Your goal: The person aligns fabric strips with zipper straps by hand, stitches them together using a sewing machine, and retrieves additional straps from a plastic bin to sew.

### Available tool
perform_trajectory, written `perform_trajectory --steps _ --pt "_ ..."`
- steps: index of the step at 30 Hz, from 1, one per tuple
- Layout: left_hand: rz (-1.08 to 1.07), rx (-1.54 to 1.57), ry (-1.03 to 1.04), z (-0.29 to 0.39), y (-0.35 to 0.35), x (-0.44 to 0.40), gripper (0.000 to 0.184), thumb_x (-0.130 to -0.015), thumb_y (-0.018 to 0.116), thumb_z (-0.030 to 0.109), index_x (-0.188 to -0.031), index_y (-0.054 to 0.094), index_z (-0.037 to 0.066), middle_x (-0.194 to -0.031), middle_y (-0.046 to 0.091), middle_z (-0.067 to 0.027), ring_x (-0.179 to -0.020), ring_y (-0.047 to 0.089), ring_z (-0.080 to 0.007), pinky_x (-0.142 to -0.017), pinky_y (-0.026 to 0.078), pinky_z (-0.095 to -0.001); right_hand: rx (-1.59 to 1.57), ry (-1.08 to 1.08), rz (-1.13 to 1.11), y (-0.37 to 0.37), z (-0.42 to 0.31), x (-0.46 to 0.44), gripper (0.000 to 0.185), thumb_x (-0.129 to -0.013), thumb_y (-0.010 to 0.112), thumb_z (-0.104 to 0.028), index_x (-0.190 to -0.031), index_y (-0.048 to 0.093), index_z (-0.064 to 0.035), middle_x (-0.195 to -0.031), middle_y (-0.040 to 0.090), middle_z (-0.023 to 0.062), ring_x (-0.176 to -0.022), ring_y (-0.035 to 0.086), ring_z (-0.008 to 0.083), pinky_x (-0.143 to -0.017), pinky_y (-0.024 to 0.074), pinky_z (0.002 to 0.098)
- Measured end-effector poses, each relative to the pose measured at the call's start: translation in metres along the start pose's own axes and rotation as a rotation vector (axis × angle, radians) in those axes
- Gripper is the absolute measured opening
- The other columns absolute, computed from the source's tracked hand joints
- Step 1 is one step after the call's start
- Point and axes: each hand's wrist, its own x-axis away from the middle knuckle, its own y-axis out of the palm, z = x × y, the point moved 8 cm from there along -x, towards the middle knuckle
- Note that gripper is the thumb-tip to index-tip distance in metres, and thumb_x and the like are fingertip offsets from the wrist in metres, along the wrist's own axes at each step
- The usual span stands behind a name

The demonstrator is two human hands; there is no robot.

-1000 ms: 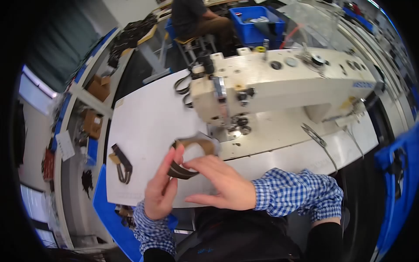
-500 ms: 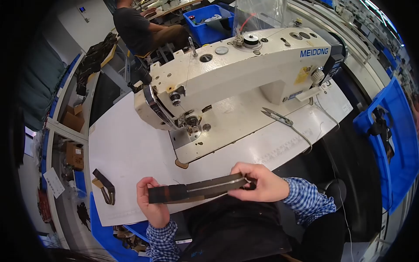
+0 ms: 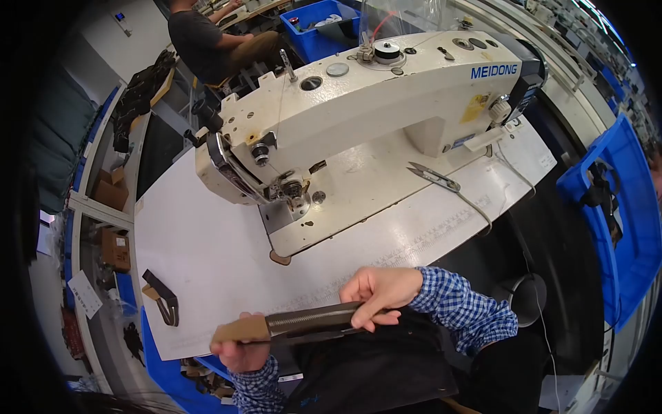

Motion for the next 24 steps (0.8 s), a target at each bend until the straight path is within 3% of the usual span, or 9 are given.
perform_trajectory --steps 2,5,6,9,10,13,15,19,24 --pt "0.187 0.64 -0.145 -0.008 -0.015 -0.002 0.036 -0.093 0.044 0.011 -0.128 0.047 0.011 -0.072 0.057 0.0057 -0.074 0.053 -0.0151 -0.098 0.032 -0.0491 -0.057 -0.187 -0.052 0.012 -0.02 -0.001 0.025 -0.093 0.051 -0.015 -0.074 0.052 0.0017 -0.058 0.056 0.0072 -0.037 0.048 0.0095 -0.033 0.0328 0.0201" --pt "0.099 0.191 -0.15 0.01 -0.018 -0.012 0.045 -0.093 0.045 0.014 -0.133 0.034 -0.001 -0.064 0.053 0.0022 -0.069 0.053 -0.0145 -0.099 0.032 -0.0439 -0.532 -0.592 0.098 -0.021 -0.05 0.0 0.037 -0.098 0.038 -0.028 -0.074 0.05 -0.0024 -0.064 0.054 0.0045 -0.052 0.052 0.0101 -0.049 0.0414 0.0224" --pt "0.04 0.123 -0.21 0.01 -0.012 -0.016 0.039 -0.095 0.041 0.013 -0.13 0.036 -0.002 -0.069 0.053 -0.0007 -0.069 0.054 -0.0154 -0.095 0.038 -0.0397 -0.599 -0.594 0.007 -0.03 -0.051 -0.004 0.032 -0.098 0.04 -0.028 -0.081 0.052 -0.0033 -0.077 0.057 0.0061 -0.065 0.054 0.0131 -0.065 0.0437 0.0248" --pt "0.201 0.011 -0.379 0.005 -0.01 -0.026 0.032 -0.097 0.037 0.014 -0.125 0.039 -0.002 -0.073 0.053 -0.0031 -0.073 0.055 -0.0165 -0.089 0.044 -0.0385 -0.017 -0.324 0.627 -0.043 -0.042 -0.005 0.032 -0.098 0.038 -0.028 -0.094 0.054 -0.0011 -0.088 0.059 0.0076 -0.076 0.056 0.0167 -0.075 0.0431 0.027" --pt "0.247 -0.004 -0.397 0.003 -0.007 -0.032 0.031 -0.097 0.036 0.014 -0.124 0.04 -0.002 -0.076 0.054 -0.0038 -0.074 0.056 -0.0169 -0.088 0.045 -0.0379 0.465 -0.501 0.916 -0.042 -0.056 0.005 0.034 -0.095 0.046 -0.027 -0.113 0.051 0.0009 -0.106 0.058 0.0138 -0.092 0.057 0.0219 -0.083 0.043 0.0288" --pt "0.348 -0.062 -0.443 -0.006 0.002 -0.055 0.029 -0.098 0.035 0.016 -0.122 0.04 -0.001 -0.081 0.052 -0.004 -0.077 0.056 -0.0163 -0.084 0.048 -0.0356 1.36 -0.928 0.803 0.037 -0.096 0.008 0.047 -0.087 0.059 -0.026 -0.122 0.046 0.0021 -0.114 0.055 0.018 -0.099 0.056 0.0244 -0.088 0.042 0.0299" --pt "0.395 -0.115 -0.47 -0.009 0.004 -0.066 0.029 -0.098 0.037 0.016 -0.122 0.038 0.0 -0.082 0.048 -0.0019 -0.078 0.053 -0.0138 -0.083 0.048 -0.0334 1.069 -0.737 0.475 0.052 -0.083 -0.027 0.058 -0.079 0.069 -0.024 -0.125 0.044 0.0018 -0.119 0.05 0.0204 -0.102 0.056 0.0283 -0.09 0.0417 0.0322" --pt "0.334 -0.162 -0.356 0.008 -0.019 -0.085 0.032 -0.099 0.035 0.018 -0.123 0.039 -0.003 -0.091 0.056 -0.0063 -0.086 0.059 -0.0177 -0.089 0.048 -0.0354 0.546 -0.344 0.317 0.039 -0.05 -0.059 0.031 -0.086 0.061 -0.009 -0.112 0.053 0.0045 -0.106 0.062 0.0151 -0.098 0.062 0.0214 -0.081 0.0503 0.0281" --pt "0.374 -0.338 -0.379 0.018 -0.035 -0.093 0.041 -0.097 0.04 0.019 -0.13 0.033 -0.004 -0.106 0.058 -0.0142 -0.103 0.058 -0.0244 -0.093 0.047 -0.0375 0.274 -0.359 0.365 0.036 -0.045 -0.054 0.023 -0.089 0.055 -0.005 -0.109 0.054 0.0062 -0.1 0.065 0.0114 -0.094 0.062 0.0147 -0.083 0.0519 0.026"
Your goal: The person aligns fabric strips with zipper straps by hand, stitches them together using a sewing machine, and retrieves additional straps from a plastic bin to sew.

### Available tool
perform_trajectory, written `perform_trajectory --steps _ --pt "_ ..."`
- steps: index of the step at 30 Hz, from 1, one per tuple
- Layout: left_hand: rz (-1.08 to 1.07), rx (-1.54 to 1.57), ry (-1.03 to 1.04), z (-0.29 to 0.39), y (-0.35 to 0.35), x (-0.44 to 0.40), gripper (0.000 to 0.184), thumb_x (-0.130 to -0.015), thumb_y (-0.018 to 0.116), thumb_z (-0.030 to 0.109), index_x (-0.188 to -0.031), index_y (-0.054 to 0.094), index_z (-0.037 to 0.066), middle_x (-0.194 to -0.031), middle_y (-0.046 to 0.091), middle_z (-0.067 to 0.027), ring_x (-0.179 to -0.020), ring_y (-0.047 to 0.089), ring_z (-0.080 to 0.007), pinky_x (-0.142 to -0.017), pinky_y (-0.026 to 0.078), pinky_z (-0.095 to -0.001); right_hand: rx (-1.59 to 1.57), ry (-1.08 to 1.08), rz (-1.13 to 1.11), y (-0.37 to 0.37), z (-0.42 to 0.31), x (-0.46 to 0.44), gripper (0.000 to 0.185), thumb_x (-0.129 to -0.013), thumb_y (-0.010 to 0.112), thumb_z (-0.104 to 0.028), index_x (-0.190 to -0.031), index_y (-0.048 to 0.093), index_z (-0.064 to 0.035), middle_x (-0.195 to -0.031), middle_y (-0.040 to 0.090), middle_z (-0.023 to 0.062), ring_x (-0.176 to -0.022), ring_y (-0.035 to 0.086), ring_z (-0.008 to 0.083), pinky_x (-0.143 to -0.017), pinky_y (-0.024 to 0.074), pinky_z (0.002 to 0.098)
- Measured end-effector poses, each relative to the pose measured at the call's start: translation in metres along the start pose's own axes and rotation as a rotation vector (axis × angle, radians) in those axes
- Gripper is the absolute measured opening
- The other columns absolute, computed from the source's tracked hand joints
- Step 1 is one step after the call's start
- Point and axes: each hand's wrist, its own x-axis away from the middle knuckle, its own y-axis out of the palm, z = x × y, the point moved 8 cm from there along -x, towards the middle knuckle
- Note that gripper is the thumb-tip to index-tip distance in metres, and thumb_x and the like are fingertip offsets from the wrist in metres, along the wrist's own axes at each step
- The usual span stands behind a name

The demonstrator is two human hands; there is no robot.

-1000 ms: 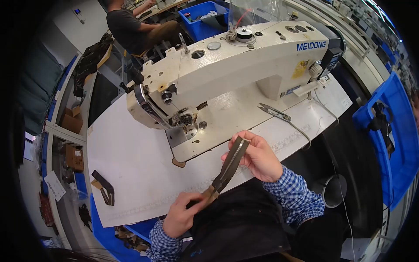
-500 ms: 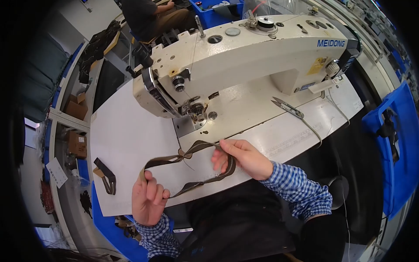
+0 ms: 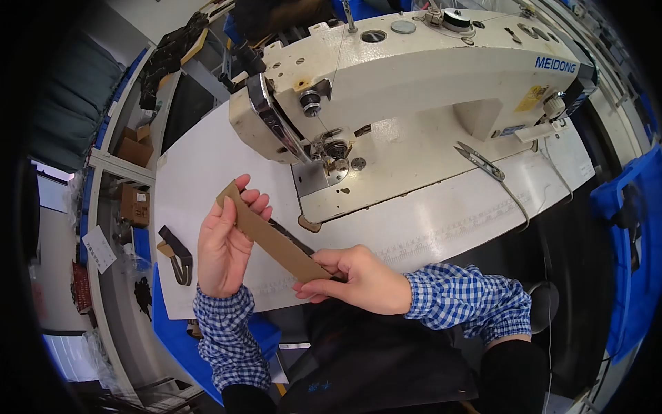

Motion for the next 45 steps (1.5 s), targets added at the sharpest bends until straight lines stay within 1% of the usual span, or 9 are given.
perform_trajectory --steps 8,25,31,34,37,38,41,43,45 --pt "-0.066 -0.473 -0.066 -0.002 0.007 -0.003 0.079 -0.08 0.062 -0.005 -0.141 0.013 0.002 -0.101 0.061 -0.019 -0.095 0.063 -0.0259 -0.084 0.052 -0.0351 0.014 -0.002 0.036 -0.01 0.002 0.006 0.03 -0.088 0.056 -0.003 -0.116 0.051 0.0058 -0.103 0.064 0.0106 -0.095 0.061 0.014 -0.085 0.051 0.0265" --pt "0.001 -0.555 0.117 0.009 0.004 -0.001 0.075 -0.083 0.058 -0.005 -0.142 0.011 0.002 -0.09 0.065 -0.0166 -0.087 0.065 -0.0245 -0.077 0.054 -0.0312 0.107 -0.041 0.106 -0.013 0.0 0.006 0.03 -0.089 0.056 -0.007 -0.116 0.051 0.0076 -0.09 0.067 0.0111 -0.085 0.064 0.0115 -0.077 0.0512 0.0219" --pt "-0.023 -0.536 0.142 0.016 0.007 -0.001 0.076 -0.082 0.059 -0.005 -0.141 0.011 0.001 -0.093 0.064 -0.0172 -0.088 0.065 -0.0253 -0.077 0.054 -0.0315 0.157 -0.083 0.216 -0.019 -0.007 0.001 0.019 -0.089 0.055 -0.005 -0.106 0.051 0.0043 -0.083 0.067 0.012 -0.077 0.065 0.0132 -0.071 0.0513 0.0241" --pt "-0.079 -0.54 0.208 0.027 0.024 0.007 0.077 -0.082 0.058 -0.007 -0.142 0.01 0.001 -0.096 0.064 -0.0161 -0.089 0.065 -0.0253 -0.078 0.054 -0.0314 0.502 -0.156 0.186 -0.029 -0.021 -0.019 0.012 -0.084 0.057 0.0 -0.095 0.053 0.0019 -0.079 0.063 0.0107 -0.076 0.063 0.0159 -0.065 0.0509 0.0291" --pt "-0.125 -0.73 0.192 0.022 0.033 0.016 0.081 -0.081 0.057 -0.009 -0.143 0.005 0.002 -0.119 0.053 -0.0214 -0.092 0.064 -0.0227 -0.08 0.052 -0.0297 1.143 -0.817 0.231 -0.028 -0.054 -0.032 0.017 -0.075 0.061 0.0 -0.091 0.056 0.0043 -0.087 0.062 0.0125 -0.086 0.06 0.0223 -0.07 0.0505 0.031" --pt "-0.158 -0.819 0.163 0.01 0.024 0.018 0.082 -0.081 0.056 -0.009 -0.143 0.004 0.002 -0.125 0.048 -0.0228 -0.097 0.062 -0.0227 -0.082 0.051 -0.0301 1.272 -0.871 0.125 -0.027 -0.047 -0.036 0.019 -0.071 0.061 -0.002 -0.089 0.057 0.0041 -0.089 0.062 0.0128 -0.088 0.06 0.0239 -0.071 0.051 0.0315" --pt "-0.358 -1.021 0.09 -0.034 0.002 0.024 0.065 -0.081 0.055 -0.009 -0.138 0.026 -0.001 -0.142 0.027 -0.0244 -0.118 0.048 -0.0233 -0.091 0.045 -0.0329 1.571 -0.973 -0.127 -0.032 -0.016 -0.034 0.023 -0.063 0.06 -0.01 -0.082 0.06 0.0027 -0.09 0.06 0.0129 -0.09 0.058 0.0259 -0.073 0.0518 0.0324" --pt "-0.39 -0.869 0.049 -0.058 -0.002 0.024 0.058 -0.079 0.055 -0.01 -0.133 0.035 -0.001 -0.139 0.032 -0.0225 -0.12 0.046 -0.0251 -0.094 0.043 -0.0343 1.661 -0.979 -0.181 -0.037 0.005 -0.027 0.023 -0.06 0.058 -0.016 -0.076 0.059 0.0011 -0.086 0.059 0.0118 -0.086 0.058 0.0233 -0.072 0.0513 0.0326" --pt "-0.372 -0.948 0.17 -0.07 -0.006 0.013 0.058 -0.078 0.053 -0.011 -0.133 0.036 0.0 -0.133 0.04 -0.0189 -0.12 0.046 -0.0257 -0.095 0.042 -0.0354 1.766 -0.996 -0.201 -0.032 0.009 -0.021 0.03 -0.063 0.056 -0.016 -0.084 0.062 0.0052 -0.096 0.061 0.0167 -0.091 0.06 0.0264 -0.081 0.0514 0.0334"
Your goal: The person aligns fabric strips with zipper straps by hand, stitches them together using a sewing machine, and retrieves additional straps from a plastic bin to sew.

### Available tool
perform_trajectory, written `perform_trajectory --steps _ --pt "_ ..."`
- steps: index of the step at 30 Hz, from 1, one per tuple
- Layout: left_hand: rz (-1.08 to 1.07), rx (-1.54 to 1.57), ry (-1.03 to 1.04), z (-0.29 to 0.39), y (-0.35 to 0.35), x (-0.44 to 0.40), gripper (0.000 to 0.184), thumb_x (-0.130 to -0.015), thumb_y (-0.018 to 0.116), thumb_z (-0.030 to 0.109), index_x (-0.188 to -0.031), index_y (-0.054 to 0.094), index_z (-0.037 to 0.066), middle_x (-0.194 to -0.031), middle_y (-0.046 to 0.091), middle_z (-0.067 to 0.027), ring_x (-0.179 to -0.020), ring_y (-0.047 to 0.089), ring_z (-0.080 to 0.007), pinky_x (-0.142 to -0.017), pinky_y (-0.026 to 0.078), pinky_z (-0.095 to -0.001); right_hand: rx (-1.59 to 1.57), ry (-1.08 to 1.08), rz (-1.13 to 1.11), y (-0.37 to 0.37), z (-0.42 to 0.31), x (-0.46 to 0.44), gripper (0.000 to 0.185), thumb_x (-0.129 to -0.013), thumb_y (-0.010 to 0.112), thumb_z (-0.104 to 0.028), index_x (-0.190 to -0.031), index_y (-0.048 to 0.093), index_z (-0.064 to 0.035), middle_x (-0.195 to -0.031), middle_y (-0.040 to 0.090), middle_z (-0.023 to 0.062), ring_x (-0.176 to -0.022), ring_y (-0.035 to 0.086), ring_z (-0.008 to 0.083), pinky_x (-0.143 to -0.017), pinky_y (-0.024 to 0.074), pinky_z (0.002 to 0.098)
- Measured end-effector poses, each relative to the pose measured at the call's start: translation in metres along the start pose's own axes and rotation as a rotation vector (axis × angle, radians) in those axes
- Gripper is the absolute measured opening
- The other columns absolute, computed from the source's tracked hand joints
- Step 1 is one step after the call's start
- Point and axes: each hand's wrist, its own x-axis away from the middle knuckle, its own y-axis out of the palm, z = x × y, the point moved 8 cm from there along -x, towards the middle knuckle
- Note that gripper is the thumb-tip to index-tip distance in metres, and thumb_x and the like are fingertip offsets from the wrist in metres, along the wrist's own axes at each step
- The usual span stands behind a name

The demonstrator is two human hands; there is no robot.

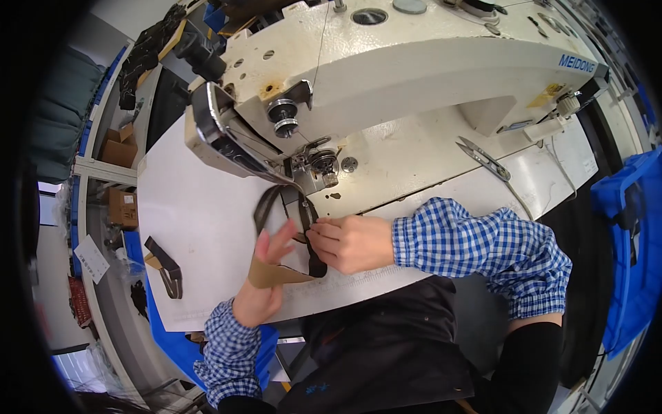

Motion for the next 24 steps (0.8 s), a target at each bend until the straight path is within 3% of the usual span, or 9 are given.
perform_trajectory --steps 4,5,8,12,18,19,22,24 --pt "0.215 -0.458 0.338 -0.008 -0.001 -0.019 0.054 -0.075 0.057 -0.009 -0.127 0.046 0.002 -0.123 0.051 -0.0149 -0.113 0.051 -0.0295 -0.093 0.043 -0.0375 0.05 -0.021 -0.026 0.0 -0.008 0.003 0.034 -0.065 0.054 -0.018 -0.087 0.062 0.0076 -0.101 0.061 0.0228 -0.097 0.06 0.0313 -0.087 0.05 0.0368" --pt "0.15 -0.587 0.347 -0.008 0.004 -0.027 0.047 -0.074 0.061 -0.004 -0.119 0.053 0.001 -0.12 0.053 -0.0142 -0.111 0.051 -0.0324 -0.093 0.042 -0.0388 0.041 -0.012 -0.017 -0.001 -0.007 0.003 0.035 -0.064 0.054 -0.018 -0.086 0.062 0.0076 -0.1 0.061 0.0228 -0.096 0.06 0.0317 -0.087 0.05 0.0371" --pt "0.103 -0.614 0.28 -0.012 0.006 -0.036 0.039 -0.074 0.062 0.0 -0.114 0.058 0.0 -0.123 0.052 -0.0141 -0.111 0.051 -0.0323 -0.093 0.042 -0.0393 -0.015 -0.039 -0.021 -0.007 -0.016 0.006 0.035 -0.063 0.055 -0.019 -0.085 0.062 0.0075 -0.096 0.061 0.0222 -0.093 0.061 0.0328 -0.085 0.0504 0.0379" --pt "0.095 -0.573 0.213 -0.009 0.002 -0.035 0.043 -0.075 0.064 0.003 -0.117 0.056 0.0 -0.124 0.052 -0.0151 -0.108 0.053 -0.0328 -0.092 0.043 -0.0388 0.028 -0.047 -0.021 -0.014 -0.024 0.001 0.036 -0.062 0.054 -0.021 -0.083 0.062 0.0073 -0.091 0.061 0.0203 -0.089 0.062 0.0328 -0.08 0.0513 0.0387" --pt "0.105 -0.618 0.234 -0.044 -0.012 -0.058 0.037 -0.076 0.067 0.007 -0.112 0.059 0.003 -0.105 0.06 -0.011 -0.097 0.057 -0.0301 -0.082 0.046 -0.0415 0.028 0.035 0.026 -0.02 0.021 -0.004 0.036 -0.058 0.056 -0.016 -0.083 0.063 0.0083 -0.09 0.061 0.0205 -0.078 0.061 0.0264 -0.069 0.0526 0.0316" --pt "0.181 -0.555 0.369 -0.025 -0.013 -0.071 0.031 -0.075 0.067 0.005 -0.105 0.061 0.004 -0.095 0.061 -0.0089 -0.088 0.059 -0.0274 -0.074 0.048 -0.0393 0.045 0.039 0.059 -0.023 0.031 -0.005 0.036 -0.056 0.057 -0.015 -0.083 0.063 0.0087 -0.09 0.061 0.0202 -0.076 0.061 0.0245 -0.066 0.0524 0.0292" --pt "0.039 -0.752 0.307 -0.05 -0.009 -0.076 0.027 -0.077 0.066 0.01 -0.103 0.061 0.005 -0.094 0.061 -0.0089 -0.085 0.058 -0.0252 -0.073 0.048 -0.0376 0.11 0.072 0.027 -0.018 0.04 -0.004 0.038 -0.054 0.059 -0.014 -0.084 0.064 0.0096 -0.089 0.061 0.0188 -0.076 0.06 0.0228 -0.065 0.0519 0.0288" --pt "0.03 -0.66 0.271 -0.061 -0.013 -0.078 0.026 -0.079 0.064 0.011 -0.104 0.06 0.005 -0.095 0.06 -0.0087 -0.086 0.058 -0.0242 -0.074 0.048 -0.0367 0.189 0.039 -0.016 -0.016 0.04 -0.005 0.04 -0.054 0.06 -0.014 -0.086 0.064 0.0102 -0.081 0.061 0.0151 -0.073 0.057 0.0212 -0.063 0.0511 0.0283"
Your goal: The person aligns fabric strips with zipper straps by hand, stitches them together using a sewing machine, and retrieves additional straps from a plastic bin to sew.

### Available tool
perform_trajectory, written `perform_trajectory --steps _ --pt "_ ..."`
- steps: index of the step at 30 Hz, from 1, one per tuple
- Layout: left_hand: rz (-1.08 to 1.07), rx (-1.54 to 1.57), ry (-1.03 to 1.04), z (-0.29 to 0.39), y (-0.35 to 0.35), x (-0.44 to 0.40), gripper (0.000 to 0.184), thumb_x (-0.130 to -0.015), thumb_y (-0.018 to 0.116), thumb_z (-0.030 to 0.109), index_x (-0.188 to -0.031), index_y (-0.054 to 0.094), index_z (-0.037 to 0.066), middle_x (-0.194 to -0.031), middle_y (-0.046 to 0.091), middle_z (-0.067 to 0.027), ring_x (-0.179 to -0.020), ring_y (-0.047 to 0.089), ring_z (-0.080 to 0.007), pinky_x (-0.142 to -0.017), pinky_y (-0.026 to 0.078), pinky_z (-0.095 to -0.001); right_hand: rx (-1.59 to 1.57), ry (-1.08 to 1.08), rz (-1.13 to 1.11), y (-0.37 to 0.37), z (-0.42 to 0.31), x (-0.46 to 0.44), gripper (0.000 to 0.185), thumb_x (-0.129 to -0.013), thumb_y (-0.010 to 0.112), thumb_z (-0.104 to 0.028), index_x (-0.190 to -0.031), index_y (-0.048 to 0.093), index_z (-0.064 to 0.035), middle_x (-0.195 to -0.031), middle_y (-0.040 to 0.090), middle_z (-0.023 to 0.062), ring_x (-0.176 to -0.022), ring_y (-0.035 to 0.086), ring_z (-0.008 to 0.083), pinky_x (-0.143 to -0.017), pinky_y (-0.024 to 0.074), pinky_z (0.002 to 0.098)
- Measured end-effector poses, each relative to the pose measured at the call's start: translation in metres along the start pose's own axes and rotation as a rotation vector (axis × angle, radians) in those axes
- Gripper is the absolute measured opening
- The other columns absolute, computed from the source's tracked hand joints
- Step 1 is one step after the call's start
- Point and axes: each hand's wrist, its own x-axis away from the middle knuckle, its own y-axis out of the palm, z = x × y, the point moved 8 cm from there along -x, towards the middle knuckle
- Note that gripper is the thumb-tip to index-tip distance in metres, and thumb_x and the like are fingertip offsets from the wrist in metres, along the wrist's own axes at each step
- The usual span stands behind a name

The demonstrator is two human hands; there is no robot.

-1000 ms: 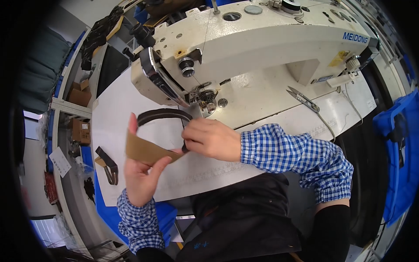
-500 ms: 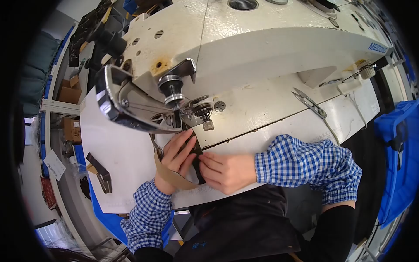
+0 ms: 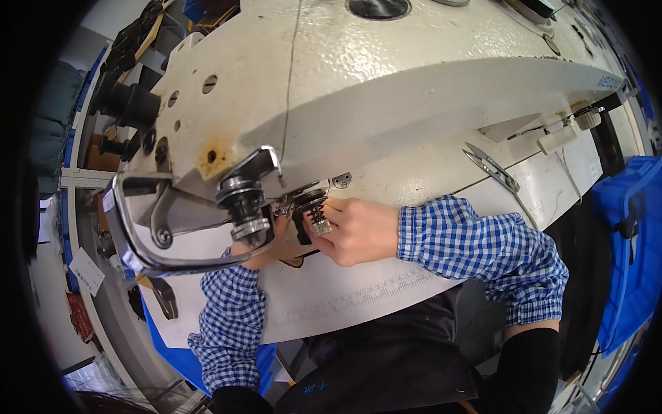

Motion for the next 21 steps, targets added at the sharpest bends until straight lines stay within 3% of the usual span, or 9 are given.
perform_trajectory --steps 3,9,13,15,18,20,21 --pt "-0.006 0.123 -0.038 -0.012 0.007 0.003 0.025 -0.081 0.062 0.012 -0.105 0.058 0.005 -0.096 0.059 -0.0083 -0.087 0.057 -0.0227 -0.076 0.047 -0.0355 -0.047 0.016 -0.05 0.014 0.001 0.007 0.04 -0.054 0.06 -0.012 -0.087 0.064 0.0105 -0.067 0.06 0.0092 -0.07 0.055 0.0201 -0.061 0.0505 0.0286" --pt "0.012 0.269 -0.085 -0.023 0.015 0.008 0.023 -0.086 0.058 0.014 -0.107 0.054 0.004 -0.098 0.057 -0.0075 -0.09 0.054 -0.0197 -0.079 0.046 -0.033 -0.076 0.031 -0.039 0.004 0.005 0.002 0.038 -0.053 0.061 -0.01 -0.085 0.064 0.0102 -0.07 0.06 0.0099 -0.072 0.055 0.021 -0.062 0.0509 0.0293" --pt "0.045 0.123 -0.165 -0.027 0.009 0.01 0.023 -0.086 0.058 0.017 -0.105 0.055 0.005 -0.097 0.057 -0.0072 -0.091 0.053 -0.0195 -0.08 0.043 -0.0327 -0.053 0.07 0.011 0.002 0.006 0.001 0.035 -0.053 0.062 -0.009 -0.083 0.064 0.0096 -0.069 0.06 0.0094 -0.072 0.056 0.0211 -0.062 0.0508 0.0291" --pt "-0.078 0.291 -0.315 -0.027 0.006 0.019 0.037 -0.089 0.052 0.016 -0.122 0.044 0.002 -0.118 0.05 -0.0108 -0.109 0.046 -0.0229 -0.096 0.035 -0.033 -0.033 0.079 0.019 0.003 0.006 0.001 0.034 -0.054 0.062 -0.009 -0.082 0.064 0.0091 -0.068 0.059 0.0085 -0.072 0.056 0.0202 -0.061 0.0504 0.0287" --pt "0.022 0.76 -0.385 -0.011 -0.017 0.034 0.042 -0.087 0.051 0.014 -0.127 0.042 0.002 -0.123 0.05 -0.0137 -0.115 0.045 -0.0274 -0.105 0.029 -0.0384 -0.095 0.146 0.008 0.006 0.008 0.002 0.033 -0.056 0.063 -0.008 -0.085 0.065 0.0063 -0.071 0.059 0.0078 -0.073 0.056 0.0186 -0.06 0.0494 0.0282" --pt "0.296 1.732 -0.392 0.008 -0.039 0.044 0.041 -0.085 0.052 0.012 -0.124 0.044 0.003 -0.12 0.051 -0.0139 -0.113 0.046 -0.0283 -0.105 0.027 -0.0414 -0.171 0.205 0.06 0.007 0.012 0.002 0.033 -0.057 0.063 -0.007 -0.087 0.065 0.0044 -0.074 0.06 0.0077 -0.073 0.056 0.0183 -0.06 0.049 0.0284" --pt "0.319 1.815 -0.284 0.022 -0.054 0.044 0.04 -0.085 0.052 0.012 -0.123 0.044 0.003 -0.119 0.052 -0.0135 -0.111 0.047 -0.028 -0.105 0.026 -0.042 -0.226 0.244 -0.017 0.015 0.014 0.005 0.032 -0.063 0.065 -0.007 -0.094 0.062 0.0016 -0.077 0.06 0.0086 -0.075 0.058 0.0226 -0.062 0.0495 0.0312"
